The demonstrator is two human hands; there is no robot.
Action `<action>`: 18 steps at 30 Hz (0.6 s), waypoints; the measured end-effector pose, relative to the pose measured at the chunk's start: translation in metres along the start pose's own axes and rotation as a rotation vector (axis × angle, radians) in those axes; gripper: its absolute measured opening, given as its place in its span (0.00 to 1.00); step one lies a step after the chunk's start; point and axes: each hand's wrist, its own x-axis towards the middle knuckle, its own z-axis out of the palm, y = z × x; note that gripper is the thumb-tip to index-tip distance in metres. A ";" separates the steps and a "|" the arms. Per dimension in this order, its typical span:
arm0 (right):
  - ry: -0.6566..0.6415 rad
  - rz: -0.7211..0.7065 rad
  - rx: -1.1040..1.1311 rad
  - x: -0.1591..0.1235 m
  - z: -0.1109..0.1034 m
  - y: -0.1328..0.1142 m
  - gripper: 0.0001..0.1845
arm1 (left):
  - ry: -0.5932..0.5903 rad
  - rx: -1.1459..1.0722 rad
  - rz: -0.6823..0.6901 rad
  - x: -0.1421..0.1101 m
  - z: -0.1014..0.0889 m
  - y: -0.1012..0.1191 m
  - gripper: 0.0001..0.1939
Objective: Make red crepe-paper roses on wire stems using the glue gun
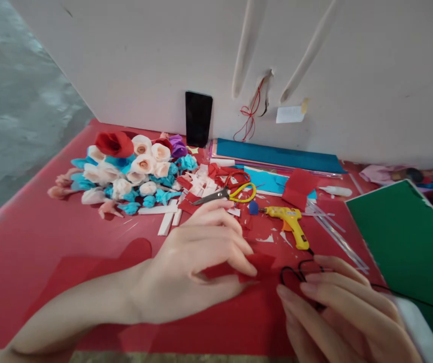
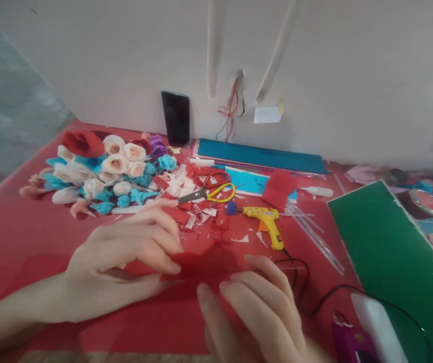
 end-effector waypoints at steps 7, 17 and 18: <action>-0.129 0.008 0.076 -0.025 0.004 0.005 0.13 | -0.009 0.017 0.006 0.001 -0.002 0.002 0.04; -0.129 0.035 0.018 -0.027 0.005 0.001 0.10 | 0.034 -0.025 -0.015 -0.006 0.007 0.000 0.04; -0.116 0.053 0.028 -0.027 0.005 0.000 0.10 | 0.014 -0.013 -0.012 -0.005 0.007 0.000 0.04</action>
